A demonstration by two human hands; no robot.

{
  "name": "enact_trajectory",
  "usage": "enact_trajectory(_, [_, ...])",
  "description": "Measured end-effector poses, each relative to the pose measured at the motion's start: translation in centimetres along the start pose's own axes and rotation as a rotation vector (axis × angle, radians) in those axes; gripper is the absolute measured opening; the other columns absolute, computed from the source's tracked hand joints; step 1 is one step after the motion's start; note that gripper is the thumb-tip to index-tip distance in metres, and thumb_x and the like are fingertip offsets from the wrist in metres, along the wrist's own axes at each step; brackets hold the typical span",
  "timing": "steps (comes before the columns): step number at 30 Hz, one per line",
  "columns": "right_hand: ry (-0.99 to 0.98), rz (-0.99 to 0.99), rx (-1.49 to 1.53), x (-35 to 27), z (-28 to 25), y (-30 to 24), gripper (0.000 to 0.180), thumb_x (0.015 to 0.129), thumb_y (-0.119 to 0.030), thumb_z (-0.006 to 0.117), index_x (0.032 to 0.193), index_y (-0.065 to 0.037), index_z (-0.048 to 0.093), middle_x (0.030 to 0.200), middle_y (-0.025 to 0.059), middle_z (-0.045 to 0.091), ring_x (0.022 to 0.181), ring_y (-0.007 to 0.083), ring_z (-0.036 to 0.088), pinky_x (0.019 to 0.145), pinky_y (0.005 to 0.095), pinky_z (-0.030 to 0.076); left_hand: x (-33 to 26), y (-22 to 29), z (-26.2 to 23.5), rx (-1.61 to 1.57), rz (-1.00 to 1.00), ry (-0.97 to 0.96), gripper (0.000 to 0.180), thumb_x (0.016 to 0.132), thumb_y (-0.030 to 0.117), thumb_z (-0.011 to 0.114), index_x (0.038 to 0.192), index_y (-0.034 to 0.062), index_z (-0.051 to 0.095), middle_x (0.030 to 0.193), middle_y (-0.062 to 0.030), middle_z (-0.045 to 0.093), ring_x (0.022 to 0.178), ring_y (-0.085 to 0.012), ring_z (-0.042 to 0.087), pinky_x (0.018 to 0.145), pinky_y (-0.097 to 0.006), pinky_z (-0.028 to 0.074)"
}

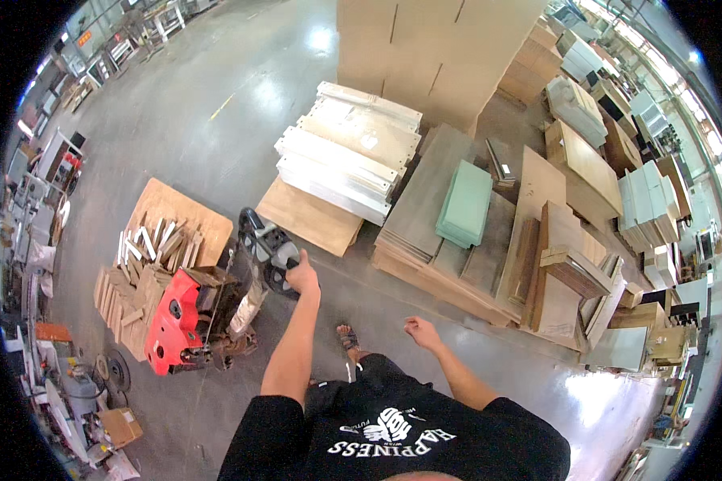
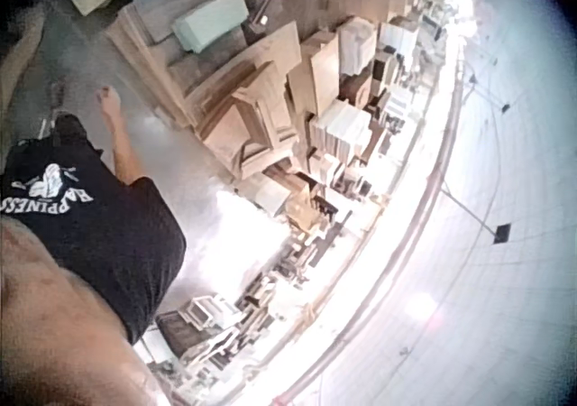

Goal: The person operates a red electric pallet jack to move a stack of wooden planks across a factory floor. They maneuver the jack forward and backward, then stop and walk to a nearby machine to pick up a roll of tape before returning to the jack.

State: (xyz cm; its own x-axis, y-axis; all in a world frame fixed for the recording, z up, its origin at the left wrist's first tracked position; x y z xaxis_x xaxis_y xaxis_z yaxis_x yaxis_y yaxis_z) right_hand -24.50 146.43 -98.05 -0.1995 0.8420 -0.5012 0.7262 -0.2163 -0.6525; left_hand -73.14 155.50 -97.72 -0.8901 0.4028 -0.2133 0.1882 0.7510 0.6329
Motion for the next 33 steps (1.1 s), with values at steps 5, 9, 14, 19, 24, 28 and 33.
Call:
enact_trajectory(5, [0.097,-0.240,0.046,2.2,-2.0,-7.5,0.034,0.099,-0.025,0.070,0.126,-0.007,0.066,0.110,0.0123,0.075,0.098,0.0246,0.073,0.088,0.0368,0.057,-4.2,-1.4,-2.3,-0.330,-0.063,-0.003,0.066,0.096,0.054,0.072,0.083,-0.0105,0.064,0.065,-0.0114,0.059,0.057,-0.0338,0.058,0.059,-0.049,0.046])
enact_trajectory(9, [0.171,-0.441,-0.010,1.1,-4.9,-18.2,0.035,0.098,-0.024,0.070,0.127,-0.005,0.065,0.112,0.0150,0.074,0.100,0.0291,0.073,0.089,0.0385,0.057,-10.2,-1.6,-3.6,-0.173,0.018,-0.079,0.065,0.089,0.049,0.081,0.090,-0.0139,0.065,0.079,-0.0221,0.069,0.078,-0.0422,0.068,0.073,-0.052,0.052])
enact_trajectory(14, [0.182,-0.601,-0.006,3.7,-9.4,-30.6,0.037,0.101,-0.027,0.064,0.130,-0.005,0.063,0.127,0.0168,0.064,0.119,0.0336,0.064,0.104,0.0433,0.050,-16.9,0.1,-0.9,-0.297,0.003,-0.393,0.060,0.087,0.044,0.083,0.095,-0.0133,0.069,0.092,-0.0325,0.072,0.092,-0.0497,0.070,0.082,-0.053,0.052])
enact_trajectory(19, [0.373,-0.968,-0.280,6.1,-8.8,-37.5,0.032,0.101,-0.023,0.060,0.128,-0.006,0.062,0.132,0.0167,0.062,0.125,0.0386,0.058,0.107,0.0492,0.046,-18.3,1.7,-3.3,-0.144,0.343,-0.535,0.074,0.079,0.055,0.083,0.101,-0.0147,0.069,0.100,-0.0362,0.071,0.105,-0.0473,0.070,0.087,-0.051,0.055])
enact_trajectory(24, [0.026,-1.095,-0.746,3.8,-4.1,-31.8,0.035,0.101,-0.030,0.061,0.129,-0.009,0.063,0.125,0.0109,0.066,0.123,0.0344,0.058,0.106,0.0494,0.045,-22.9,-2.4,-8.9,-0.082,0.492,-0.754,0.083,0.077,0.072,0.076,0.117,-0.0011,0.071,0.102,-0.0266,0.075,0.102,-0.0455,0.071,0.088,-0.052,0.056])
enact_trajectory(28, [-0.269,-1.187,-0.956,-0.2,1.6,-30.4,0.039,0.101,-0.039,0.060,0.128,-0.011,0.063,0.124,0.0104,0.067,0.124,0.0340,0.058,0.104,0.0480,0.046,-20.1,-11.0,-12.8,0.115,0.442,-0.732,0.082,0.082,0.085,0.056,0.115,0.0128,0.076,0.094,-0.0185,0.077,0.097,-0.0426,0.072,0.081,-0.053,0.056])
enact_trajectory(33, [-0.676,-1.158,-0.960,-3.0,12.6,-30.9,0.045,0.101,-0.048,0.058,0.117,-0.005,0.060,0.105,0.0184,0.071,0.107,0.0404,0.065,0.092,0.0529,0.049,-16.2,-20.3,-21.3,0.155,0.470,-0.138,0.064,0.084,0.072,0.064,0.100,0.0125,0.079,0.083,-0.0127,0.075,0.089,-0.0347,0.069,0.093,-0.047,0.050])
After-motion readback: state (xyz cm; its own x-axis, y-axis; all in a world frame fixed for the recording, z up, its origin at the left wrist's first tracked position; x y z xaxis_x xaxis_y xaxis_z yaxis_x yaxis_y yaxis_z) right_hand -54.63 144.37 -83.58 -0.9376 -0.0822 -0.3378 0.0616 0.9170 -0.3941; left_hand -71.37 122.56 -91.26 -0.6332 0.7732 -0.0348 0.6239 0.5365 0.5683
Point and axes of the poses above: each hand's wrist, its own x-axis towards the middle knuckle, its own z-axis out of the palm, y = z × x, the point moved 9 cm from there along x, towards the middle knuckle
